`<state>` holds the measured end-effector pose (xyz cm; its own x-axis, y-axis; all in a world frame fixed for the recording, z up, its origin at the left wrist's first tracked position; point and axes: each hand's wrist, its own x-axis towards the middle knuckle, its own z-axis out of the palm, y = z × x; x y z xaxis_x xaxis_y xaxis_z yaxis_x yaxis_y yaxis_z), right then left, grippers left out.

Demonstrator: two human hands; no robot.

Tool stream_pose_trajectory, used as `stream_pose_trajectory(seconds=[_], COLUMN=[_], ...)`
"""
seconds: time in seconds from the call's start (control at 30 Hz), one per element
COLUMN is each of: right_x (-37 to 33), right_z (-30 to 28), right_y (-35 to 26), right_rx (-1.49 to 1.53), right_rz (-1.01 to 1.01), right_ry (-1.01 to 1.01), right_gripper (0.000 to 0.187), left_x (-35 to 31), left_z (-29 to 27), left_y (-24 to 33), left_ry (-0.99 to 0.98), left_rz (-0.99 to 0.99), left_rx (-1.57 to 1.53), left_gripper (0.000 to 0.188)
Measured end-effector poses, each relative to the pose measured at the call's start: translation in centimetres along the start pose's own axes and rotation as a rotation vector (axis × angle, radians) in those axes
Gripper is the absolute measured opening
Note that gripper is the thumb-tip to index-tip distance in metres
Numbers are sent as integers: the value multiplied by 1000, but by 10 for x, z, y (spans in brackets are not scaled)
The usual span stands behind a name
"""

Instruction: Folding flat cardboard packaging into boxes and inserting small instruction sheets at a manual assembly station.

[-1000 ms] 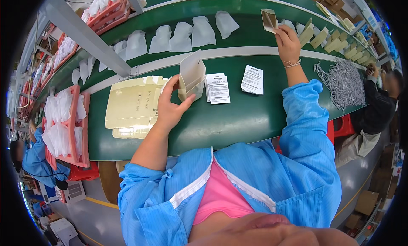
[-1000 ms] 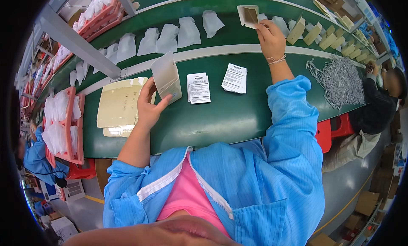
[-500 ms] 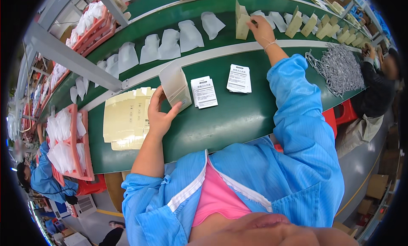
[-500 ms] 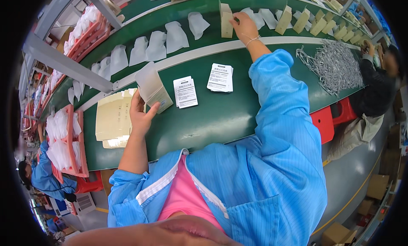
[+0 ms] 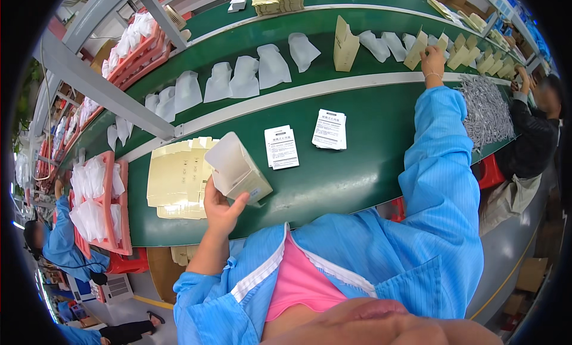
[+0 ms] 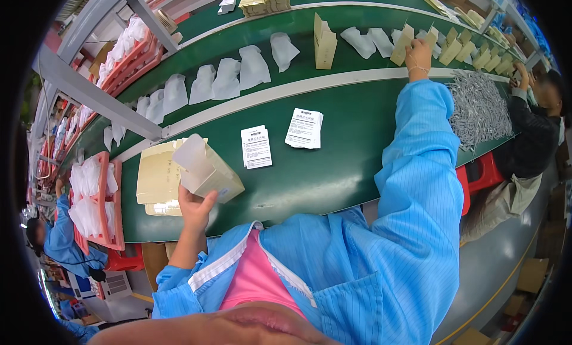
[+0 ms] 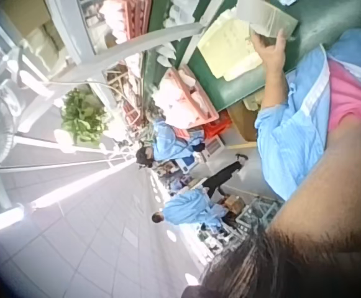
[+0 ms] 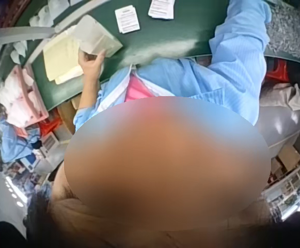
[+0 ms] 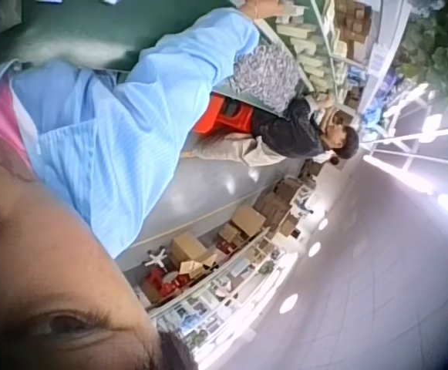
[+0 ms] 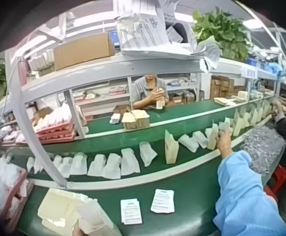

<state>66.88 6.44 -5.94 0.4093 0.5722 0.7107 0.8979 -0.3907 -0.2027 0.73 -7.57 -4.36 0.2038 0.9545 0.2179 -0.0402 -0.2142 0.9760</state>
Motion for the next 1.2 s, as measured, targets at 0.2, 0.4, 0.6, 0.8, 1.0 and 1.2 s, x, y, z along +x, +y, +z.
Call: stream_pose_trajectory(seconds=[0.2, 0.4, 0.6, 0.8, 1.0, 1.2], right_x=[-22, -32, -27, -1, 18, 24], right_z=[-72, -103, -88, -26, 12, 4], right_y=[-62, -74, -57, 16, 32, 30], right_rx=[179, 224, 336, 437, 91, 78], right_rz=[-258, -403, -260, 145, 73, 32], right_ry=[277, 344, 325, 68, -52, -153], right_gripper=[11, 12, 12, 19, 26, 27], left_x=[-8, -7, -9, -12, -17, -18], left_z=[3, 16, 18, 16, 17, 21], left_y=[-3, 0, -2, -4, -3, -4], left_ry=[97, 67, 61, 66, 85, 62], left_rz=[-61, -76, -72, -91, -105, -116], left_rx=[-38, -37, -16, -19, -26, -48], left_gripper=[69, 66, 66, 68, 69, 69])
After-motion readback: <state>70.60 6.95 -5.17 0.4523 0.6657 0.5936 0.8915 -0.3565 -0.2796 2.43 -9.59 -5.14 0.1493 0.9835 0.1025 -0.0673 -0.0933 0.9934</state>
